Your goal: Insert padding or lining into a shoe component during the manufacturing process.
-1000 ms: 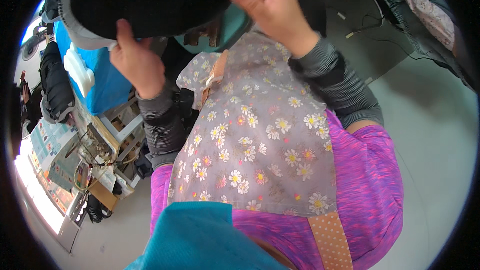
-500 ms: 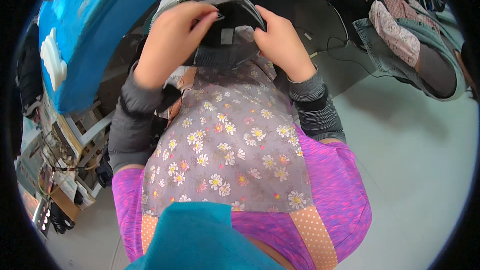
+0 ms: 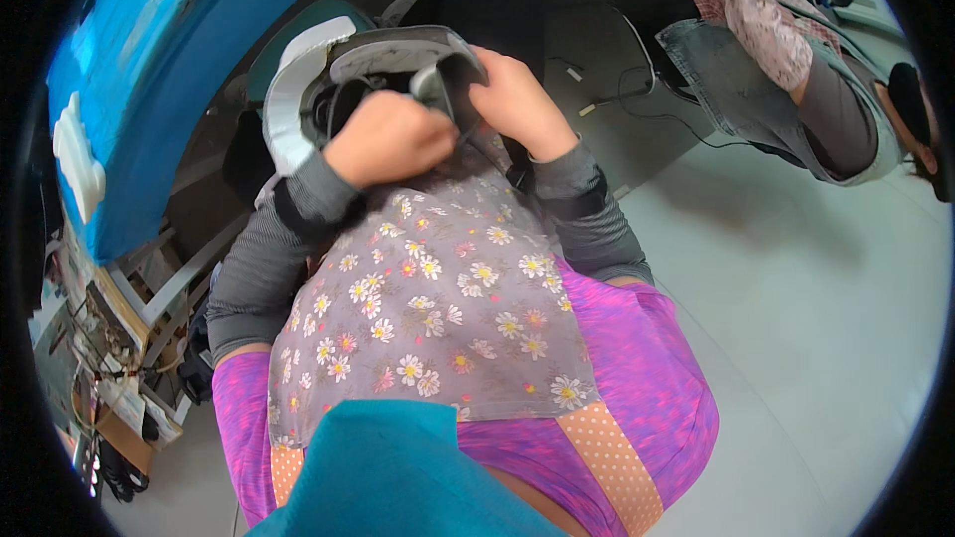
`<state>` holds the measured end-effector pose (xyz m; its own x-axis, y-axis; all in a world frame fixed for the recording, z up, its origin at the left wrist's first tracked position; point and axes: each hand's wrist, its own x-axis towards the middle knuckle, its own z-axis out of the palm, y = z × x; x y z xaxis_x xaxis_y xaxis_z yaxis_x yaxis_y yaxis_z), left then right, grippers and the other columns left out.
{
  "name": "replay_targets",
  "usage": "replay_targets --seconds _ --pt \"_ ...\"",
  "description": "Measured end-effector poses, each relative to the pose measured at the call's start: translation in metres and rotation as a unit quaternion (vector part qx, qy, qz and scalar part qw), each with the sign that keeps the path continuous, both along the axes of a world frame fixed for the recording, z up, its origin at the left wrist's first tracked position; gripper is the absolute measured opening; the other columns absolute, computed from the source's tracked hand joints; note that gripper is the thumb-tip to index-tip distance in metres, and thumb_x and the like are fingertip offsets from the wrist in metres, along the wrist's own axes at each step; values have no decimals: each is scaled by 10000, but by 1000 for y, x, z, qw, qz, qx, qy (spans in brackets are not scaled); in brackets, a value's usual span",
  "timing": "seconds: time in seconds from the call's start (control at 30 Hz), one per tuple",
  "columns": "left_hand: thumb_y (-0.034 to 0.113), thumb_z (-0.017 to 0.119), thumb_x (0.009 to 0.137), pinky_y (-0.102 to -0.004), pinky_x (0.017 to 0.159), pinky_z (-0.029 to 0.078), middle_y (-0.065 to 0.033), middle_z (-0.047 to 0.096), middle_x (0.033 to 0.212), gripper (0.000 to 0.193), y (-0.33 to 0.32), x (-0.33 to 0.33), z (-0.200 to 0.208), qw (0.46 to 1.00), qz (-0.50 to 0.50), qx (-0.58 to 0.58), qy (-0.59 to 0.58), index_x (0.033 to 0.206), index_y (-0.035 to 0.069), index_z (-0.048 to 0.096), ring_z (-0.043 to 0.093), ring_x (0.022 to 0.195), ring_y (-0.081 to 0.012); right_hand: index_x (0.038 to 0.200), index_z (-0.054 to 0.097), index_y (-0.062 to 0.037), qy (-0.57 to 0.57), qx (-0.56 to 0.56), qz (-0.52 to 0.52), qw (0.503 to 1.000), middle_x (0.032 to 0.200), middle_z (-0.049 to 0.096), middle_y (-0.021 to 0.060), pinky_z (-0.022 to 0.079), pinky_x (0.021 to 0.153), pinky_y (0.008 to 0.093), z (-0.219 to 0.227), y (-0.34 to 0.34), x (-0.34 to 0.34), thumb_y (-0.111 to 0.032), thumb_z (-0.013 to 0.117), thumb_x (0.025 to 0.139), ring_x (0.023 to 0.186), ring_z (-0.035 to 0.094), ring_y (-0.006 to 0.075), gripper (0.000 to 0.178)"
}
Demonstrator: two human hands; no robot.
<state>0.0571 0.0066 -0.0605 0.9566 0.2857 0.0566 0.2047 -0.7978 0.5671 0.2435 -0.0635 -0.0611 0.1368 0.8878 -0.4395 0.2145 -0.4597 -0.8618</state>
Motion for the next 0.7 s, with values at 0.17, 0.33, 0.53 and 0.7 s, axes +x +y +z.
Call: replay_targets --seconds 0.17,0.33,0.53,0.7 --pt "208 645 775 -417 551 506 -125 590 575 173 -2 10 19 997 -40 -40 -56 675 71 672 611 551 -331 1217 621 20 36 -59 23 997 872 682 77 554 525 276 5 5 15 -3 527 819 678 666 146 410" --pt "487 670 840 -434 604 546 -186 648 648 526 13 2 14 971 192 34 139 711 -23 677 666 632 -363 1219 615 21 15 -60 39 997 885 683 83 566 544 285 7 3 20 -18 532 815 709 671 161 414" --pt "459 686 864 -420 642 558 -180 671 723 452 7 20 -1 962 231 89 118 863 10 635 684 685 -352 1238 592 14 -11 -45 72 996 880 679 106 563 553 292 12 -1 18 -16 529 820 672 652 162 424" --pt "203 684 862 -411 694 556 -161 679 789 196 19 26 -24 981 182 53 43 905 18 632 683 787 -341 1262 574 11 -21 -28 97 995 874 679 115 553 539 297 8 1 14 -7 524 822 656 654 170 444"
